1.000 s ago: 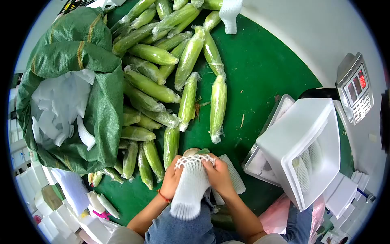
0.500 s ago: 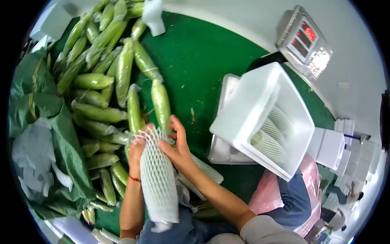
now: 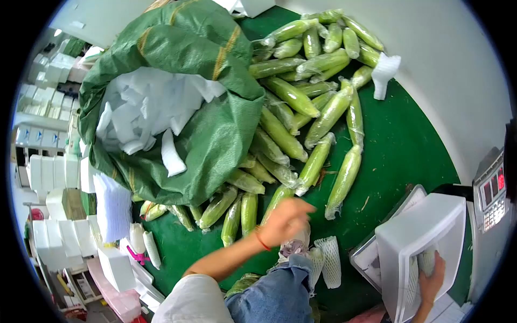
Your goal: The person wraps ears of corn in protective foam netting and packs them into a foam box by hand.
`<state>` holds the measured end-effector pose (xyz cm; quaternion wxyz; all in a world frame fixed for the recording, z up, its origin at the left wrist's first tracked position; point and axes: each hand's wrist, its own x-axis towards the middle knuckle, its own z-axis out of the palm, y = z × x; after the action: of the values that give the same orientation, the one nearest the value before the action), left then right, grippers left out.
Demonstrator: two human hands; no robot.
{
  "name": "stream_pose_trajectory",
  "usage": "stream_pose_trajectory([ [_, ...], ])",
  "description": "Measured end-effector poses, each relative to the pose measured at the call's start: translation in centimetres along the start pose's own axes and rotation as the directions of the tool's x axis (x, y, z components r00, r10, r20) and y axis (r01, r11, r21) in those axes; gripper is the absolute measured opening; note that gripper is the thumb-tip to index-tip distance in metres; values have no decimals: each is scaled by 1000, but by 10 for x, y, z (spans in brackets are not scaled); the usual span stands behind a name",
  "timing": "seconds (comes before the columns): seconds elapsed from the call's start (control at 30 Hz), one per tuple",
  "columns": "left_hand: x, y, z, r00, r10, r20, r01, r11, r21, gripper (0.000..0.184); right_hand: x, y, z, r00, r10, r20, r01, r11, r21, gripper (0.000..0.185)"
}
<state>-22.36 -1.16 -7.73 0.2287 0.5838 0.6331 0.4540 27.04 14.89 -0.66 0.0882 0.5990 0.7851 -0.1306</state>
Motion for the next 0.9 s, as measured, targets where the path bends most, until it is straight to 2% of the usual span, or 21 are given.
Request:
stream_pose_trajectory([
  [0.03,1,-4,-23,986,-82,-148,106,980,166,21,5,3,0,999,35,-9,-33,985,168,69],
  [0.07,4,-17,-54,962,-80,-262,135,971,199,12,12,2,4,997,73,-20,-62,940,335,65],
  [0.1,9,-31,-83,912,-168,-373,278,923,264,12,17,-1,9,993,116,-25,-89,864,496,61],
  [0.13,24,-46,-115,891,-80,-446,257,900,352,7,16,-3,9,998,18,-56,0,949,316,52],
  [0.17,42,-65,-142,789,-183,-586,404,874,270,6,16,-7,10,985,-20,-174,65,965,254,50],
  [0.2,61,-97,-171,720,-211,-661,407,900,156,15,15,-12,10,956,-65,-285,120,976,180,48],
  [0.23,87,-122,-192,635,-312,-706,411,911,-32,30,11,-19,8,918,-116,-379,163,982,95,47],
  [0.27,111,-147,-206,576,-360,-734,434,896,-99,46,3,-34,2,924,-100,-369,187,960,209,44],
  [0.3,131,-176,-219,611,-412,-675,448,884,-134,48,-6,-59,-4,930,-72,-361,195,928,318,41],
  [0.33,145,-182,-218,627,-468,-622,506,852,-131,43,-15,-83,-9,933,-30,-358,190,887,421,38],
  [0.37,149,-213,-223,613,-621,-488,601,768,-223,33,-19,-106,-1,825,-307,-474,391,917,86,29],
  [0.43,151,-222,-197,651,-524,-549,355,850,-390,26,-16,-157,1,622,-608,-494,734,673,96,25],
  [0.47,149,-223,-192,645,-528,-552,250,829,-500,26,-20,-175,1,617,-653,-438,778,589,218,25],
  [0.53,163,-210,-183,666,-533,-522,60,736,-674,28,-28,-202,8,649,-666,-368,758,524,389,27],
  [0.57,170,-190,-184,687,-536,-491,-13,666,-746,31,-33,-206,15,674,-659,-334,735,548,400,28],
  [0.63,183,-182,-199,669,-624,-405,204,677,-707,36,-42,-208,24,707,-659,-256,697,589,409,28],
  [0.7,189,-246,-244,575,-663,-480,365,732,-575,34,-42,-213,29,720,-648,-248,681,594,428,29],
  [0.8,147,-246,-247,621,-513,-593,468,849,-245,41,-47,-223,32,758,-598,-260,641,610,466,27],
  [0.83,133,-153,-190,529,-624,-574,620,747,-240,46,-53,-229,40,769,-551,-324,636,608,475,26],
  [0.9,24,-164,-173,697,-439,-568,541,841,14,47,-54,-242,41,782,-511,-358,620,576,533,24],
])
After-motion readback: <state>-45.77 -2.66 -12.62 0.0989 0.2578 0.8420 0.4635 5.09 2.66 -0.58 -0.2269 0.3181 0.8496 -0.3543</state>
